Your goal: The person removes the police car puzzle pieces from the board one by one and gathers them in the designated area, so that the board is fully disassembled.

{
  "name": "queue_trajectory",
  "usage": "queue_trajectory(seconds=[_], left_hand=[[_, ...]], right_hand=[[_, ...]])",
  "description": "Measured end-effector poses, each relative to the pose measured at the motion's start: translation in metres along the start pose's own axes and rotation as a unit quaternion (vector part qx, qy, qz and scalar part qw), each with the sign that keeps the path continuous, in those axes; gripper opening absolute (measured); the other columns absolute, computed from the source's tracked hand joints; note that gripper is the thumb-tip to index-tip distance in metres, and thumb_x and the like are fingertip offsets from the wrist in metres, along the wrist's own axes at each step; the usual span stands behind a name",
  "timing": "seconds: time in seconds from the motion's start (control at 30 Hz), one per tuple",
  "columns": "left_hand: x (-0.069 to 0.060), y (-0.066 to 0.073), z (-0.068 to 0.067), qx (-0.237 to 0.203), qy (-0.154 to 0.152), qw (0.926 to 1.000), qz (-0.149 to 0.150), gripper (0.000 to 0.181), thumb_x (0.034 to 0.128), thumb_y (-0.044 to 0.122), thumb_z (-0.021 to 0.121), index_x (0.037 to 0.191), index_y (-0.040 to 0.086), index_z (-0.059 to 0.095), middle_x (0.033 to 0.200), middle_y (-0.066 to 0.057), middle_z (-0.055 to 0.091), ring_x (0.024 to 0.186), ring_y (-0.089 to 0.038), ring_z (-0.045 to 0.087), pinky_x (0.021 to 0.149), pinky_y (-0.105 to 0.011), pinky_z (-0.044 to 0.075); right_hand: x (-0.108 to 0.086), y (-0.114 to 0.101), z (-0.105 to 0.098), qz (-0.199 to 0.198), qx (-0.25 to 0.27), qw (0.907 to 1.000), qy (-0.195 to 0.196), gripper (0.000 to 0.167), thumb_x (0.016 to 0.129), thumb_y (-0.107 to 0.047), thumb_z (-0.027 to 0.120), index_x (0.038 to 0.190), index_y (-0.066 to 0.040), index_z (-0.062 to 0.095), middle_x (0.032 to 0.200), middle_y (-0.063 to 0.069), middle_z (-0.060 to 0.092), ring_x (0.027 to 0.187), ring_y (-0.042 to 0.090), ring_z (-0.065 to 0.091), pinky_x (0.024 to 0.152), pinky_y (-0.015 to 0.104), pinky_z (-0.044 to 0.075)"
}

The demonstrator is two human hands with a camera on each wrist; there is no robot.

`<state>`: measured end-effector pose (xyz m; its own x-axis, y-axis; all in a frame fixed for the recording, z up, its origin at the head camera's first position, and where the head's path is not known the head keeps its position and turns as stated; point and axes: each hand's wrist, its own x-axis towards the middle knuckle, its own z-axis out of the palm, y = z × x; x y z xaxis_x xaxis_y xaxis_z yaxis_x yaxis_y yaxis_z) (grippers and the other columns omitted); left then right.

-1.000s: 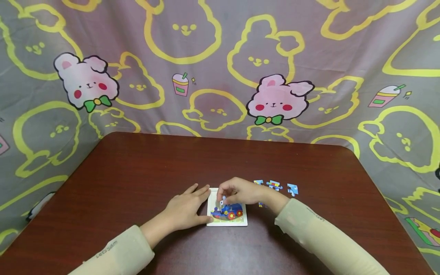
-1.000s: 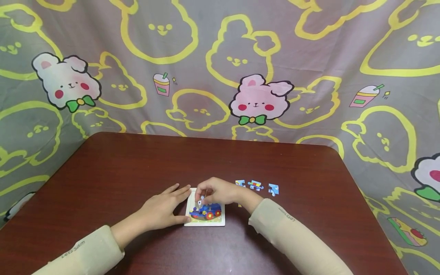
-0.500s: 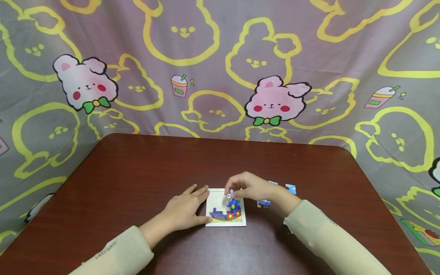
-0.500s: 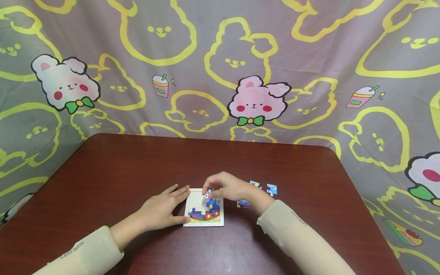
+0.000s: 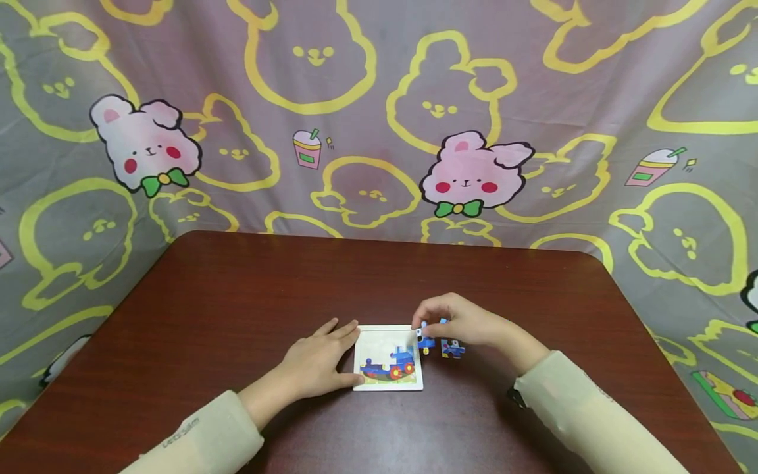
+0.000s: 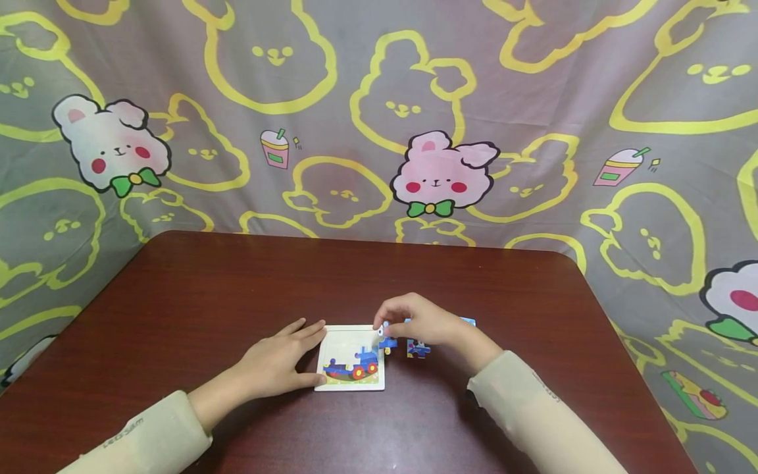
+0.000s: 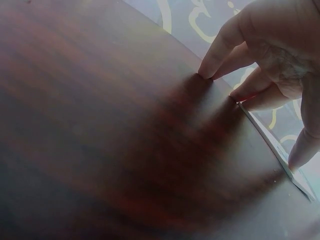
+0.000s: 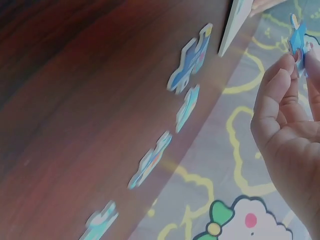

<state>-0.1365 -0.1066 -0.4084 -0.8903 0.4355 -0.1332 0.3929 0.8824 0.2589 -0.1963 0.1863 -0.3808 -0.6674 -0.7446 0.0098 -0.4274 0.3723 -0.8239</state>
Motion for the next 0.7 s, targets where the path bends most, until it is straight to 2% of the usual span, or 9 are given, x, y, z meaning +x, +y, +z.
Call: queue_trajectory(seconds=[0.2,0.3,0.47,0.7], left_hand=[[0.001,0.0,0.001,0.002,-0.001,1.0,0.002,0.084,0.0807,0.059,0.073,0.148,0.016,0.049,0.159,0.002,0.041,0.148,-0.032,0.034,0.093,-0.069,0.045],[0.001,0.0,0.001,0.001,-0.004,1.0,0.002,0.084,0.0808,0.059,0.073,0.148,0.016,0.049,0.159,0.002,0.04,0.149,-0.032,0.033,0.094,-0.068,0.045],[0.001,0.0,0.0,0.003,-0.005,1.0,0.001,0.084,0.081,0.059,0.073,0.148,0.016,0.048,0.159,0.003,0.04,0.149,-0.032,0.033,0.094,-0.067,0.046],[0.0,0.0,0.0,0.003,-0.003,1.0,0.001,0.084,0.0814,0.06,0.072,0.149,0.016,0.048,0.159,0.003,0.04,0.148,-0.032,0.034,0.094,-0.067,0.046]], right_hand=[[-0.017,0.008,-0.008,0.031,-0.018,0.9992,0.02,0.011,0.093,-0.009,0.068,0.103,-0.007,0.071,0.101,0.008,0.073,0.088,0.009,0.06,0.079,0.03,0.051],[-0.027,0.014,-0.011,0.04,-0.015,0.9986,0.03,0.011,0.093,-0.009,0.068,0.103,-0.006,0.071,0.103,0.009,0.073,0.091,0.009,0.061,0.082,0.03,0.052],[-0.042,0.024,-0.017,0.037,-0.02,0.9984,0.038,0.011,0.093,-0.01,0.069,0.102,-0.006,0.072,0.098,0.006,0.072,0.089,0.009,0.06,0.079,0.028,0.052],[-0.058,0.033,-0.026,0.04,-0.048,0.9971,0.043,0.01,0.093,-0.011,0.068,0.102,-0.01,0.072,0.102,0.006,0.074,0.093,0.007,0.061,0.081,0.025,0.051]])
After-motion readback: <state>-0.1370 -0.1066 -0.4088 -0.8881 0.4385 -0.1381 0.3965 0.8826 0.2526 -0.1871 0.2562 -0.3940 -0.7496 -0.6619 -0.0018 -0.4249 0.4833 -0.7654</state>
